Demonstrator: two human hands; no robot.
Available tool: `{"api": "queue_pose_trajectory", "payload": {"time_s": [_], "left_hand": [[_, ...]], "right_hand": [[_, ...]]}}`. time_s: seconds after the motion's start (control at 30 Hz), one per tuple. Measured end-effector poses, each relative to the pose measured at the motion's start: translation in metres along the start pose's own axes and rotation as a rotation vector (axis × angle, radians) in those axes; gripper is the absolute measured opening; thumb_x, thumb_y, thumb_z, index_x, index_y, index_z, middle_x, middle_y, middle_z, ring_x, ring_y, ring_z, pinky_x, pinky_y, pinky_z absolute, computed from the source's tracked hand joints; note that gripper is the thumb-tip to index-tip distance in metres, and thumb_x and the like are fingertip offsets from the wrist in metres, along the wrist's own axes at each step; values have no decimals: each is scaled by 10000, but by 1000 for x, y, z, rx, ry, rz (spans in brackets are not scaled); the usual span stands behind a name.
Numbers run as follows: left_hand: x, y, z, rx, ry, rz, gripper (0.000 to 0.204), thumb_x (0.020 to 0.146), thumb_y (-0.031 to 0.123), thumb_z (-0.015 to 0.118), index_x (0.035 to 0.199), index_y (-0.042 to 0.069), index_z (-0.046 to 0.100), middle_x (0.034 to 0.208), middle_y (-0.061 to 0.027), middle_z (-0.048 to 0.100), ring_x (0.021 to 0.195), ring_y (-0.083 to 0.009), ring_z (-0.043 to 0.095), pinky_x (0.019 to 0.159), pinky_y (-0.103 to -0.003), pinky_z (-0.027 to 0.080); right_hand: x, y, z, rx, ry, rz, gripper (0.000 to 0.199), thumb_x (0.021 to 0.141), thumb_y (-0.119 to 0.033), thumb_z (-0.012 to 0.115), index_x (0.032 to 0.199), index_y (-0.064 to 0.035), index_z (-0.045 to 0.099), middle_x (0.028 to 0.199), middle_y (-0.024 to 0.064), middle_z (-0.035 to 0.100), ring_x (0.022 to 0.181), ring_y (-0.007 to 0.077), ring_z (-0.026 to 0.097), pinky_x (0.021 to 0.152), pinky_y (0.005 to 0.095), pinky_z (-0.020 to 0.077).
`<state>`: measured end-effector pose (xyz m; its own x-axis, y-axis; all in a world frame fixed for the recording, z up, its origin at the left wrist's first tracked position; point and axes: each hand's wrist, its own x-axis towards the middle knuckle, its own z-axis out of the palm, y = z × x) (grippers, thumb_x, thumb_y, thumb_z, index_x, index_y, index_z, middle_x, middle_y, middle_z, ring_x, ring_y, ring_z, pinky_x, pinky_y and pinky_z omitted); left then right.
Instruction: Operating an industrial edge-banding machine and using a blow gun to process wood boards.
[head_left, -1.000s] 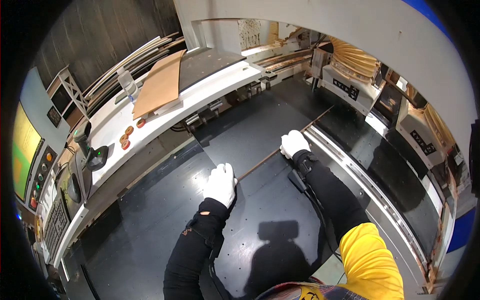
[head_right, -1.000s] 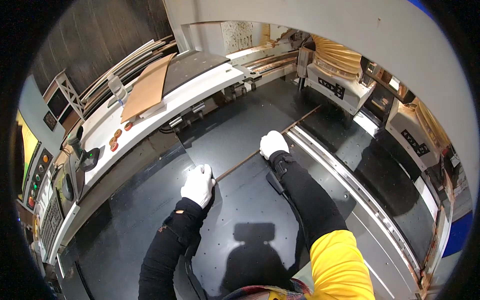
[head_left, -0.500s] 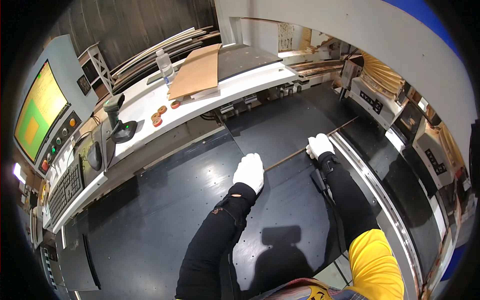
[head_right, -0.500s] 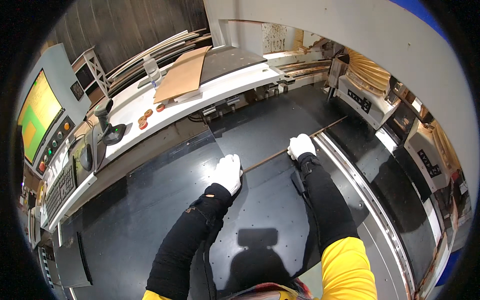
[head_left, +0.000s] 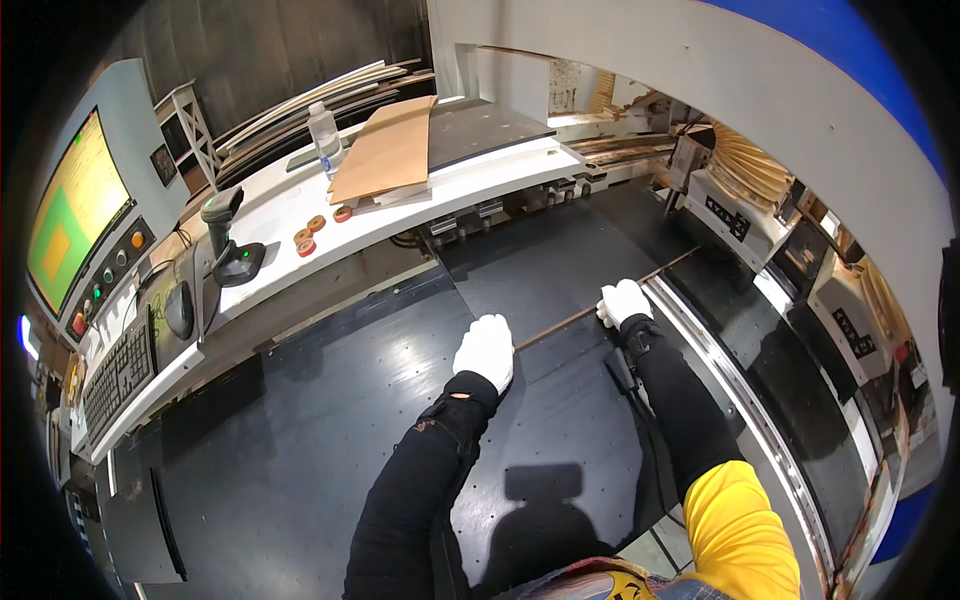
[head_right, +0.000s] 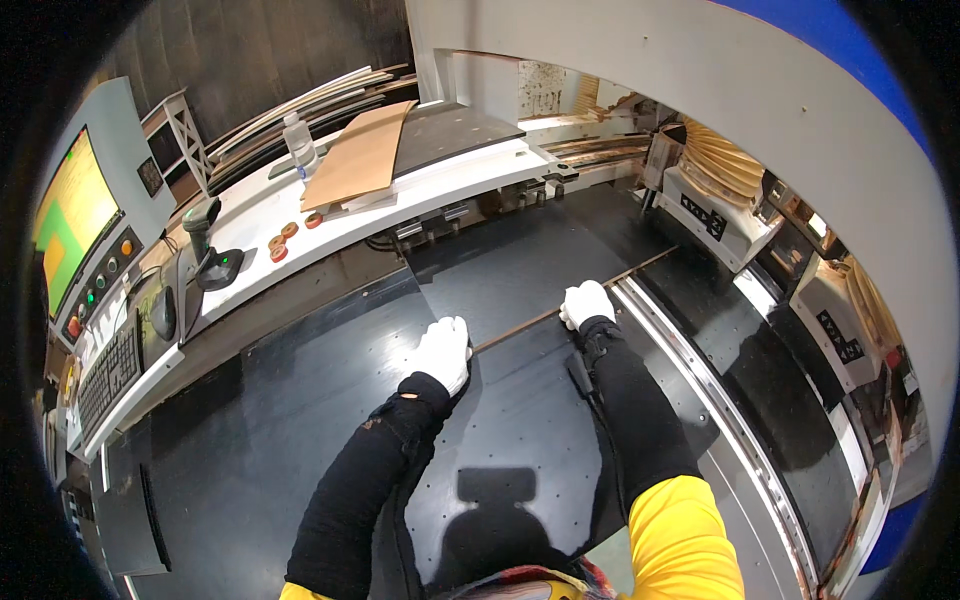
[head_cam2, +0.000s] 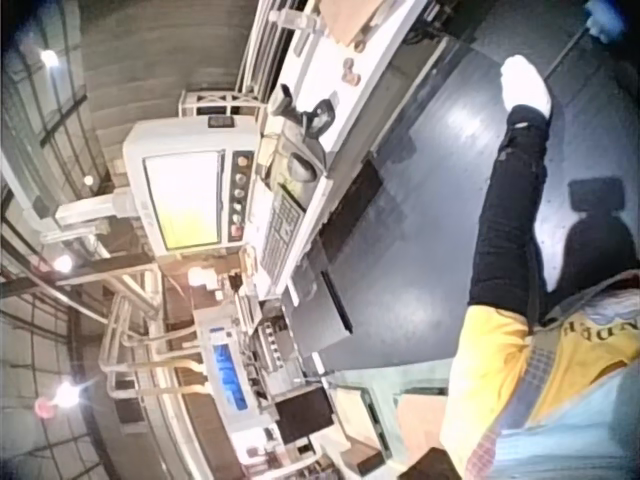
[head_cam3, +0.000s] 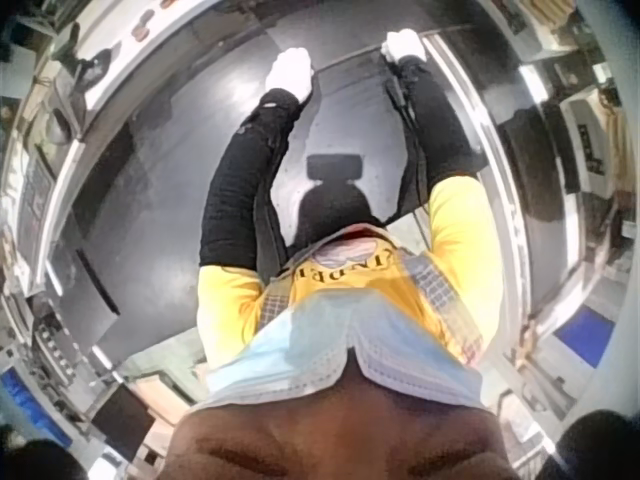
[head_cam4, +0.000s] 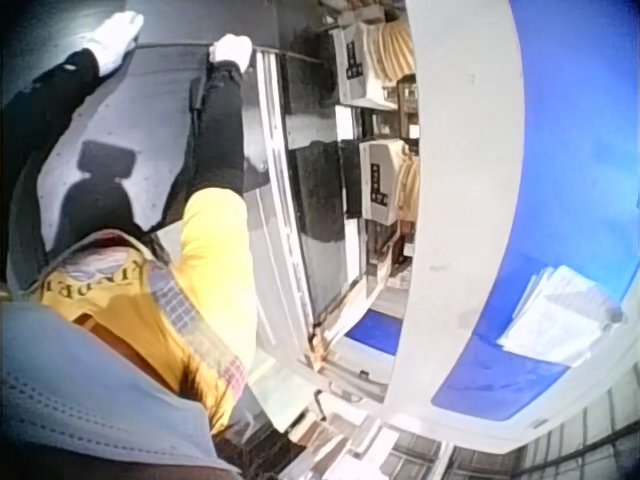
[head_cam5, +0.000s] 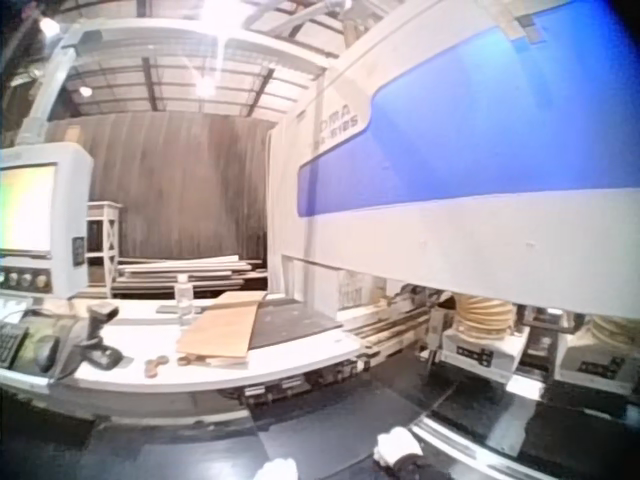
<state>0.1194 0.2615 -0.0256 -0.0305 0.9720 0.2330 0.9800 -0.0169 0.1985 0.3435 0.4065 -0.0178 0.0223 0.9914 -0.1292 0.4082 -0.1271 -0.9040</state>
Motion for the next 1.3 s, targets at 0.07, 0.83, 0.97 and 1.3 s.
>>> {"api": "queue_pose_trajectory", "payload": {"time_s": [0.07,0.83,0.97,1.3], "left_hand": [[-1,1,0,3,-7,12,244,892,175,560,1067,9,528,1040,-168,555,977,-322,593,828,-414,522],[-106,19,-73,-162,-29,-174,469,666,306,704,960,-46,607,1044,-260,574,951,-394,587,847,-460,504],[-253,22,-66,-229,42,17,572,743,300,684,1169,-44,520,1232,-247,498,1155,-402,458,1010,-477,391],[-556,85,-87,-40,173,-446,583,801,225,671,1309,8,486,1317,-213,509,1255,-385,459,1027,-502,371]], "right_hand": [[5,4,-3,-12,-19,11,270,910,-149,482,710,24,539,608,147,606,498,224,594,456,357,459],[-257,53,-1,131,-580,-344,758,894,-124,664,1499,11,228,1294,164,553,1121,183,565,981,325,465],[-342,59,-4,10,-438,-623,405,908,-98,650,1289,-18,540,1103,162,651,929,259,659,831,359,546],[-514,49,104,53,-1067,-802,517,819,23,650,1319,-2,521,1144,121,605,998,209,628,870,320,515]]}}
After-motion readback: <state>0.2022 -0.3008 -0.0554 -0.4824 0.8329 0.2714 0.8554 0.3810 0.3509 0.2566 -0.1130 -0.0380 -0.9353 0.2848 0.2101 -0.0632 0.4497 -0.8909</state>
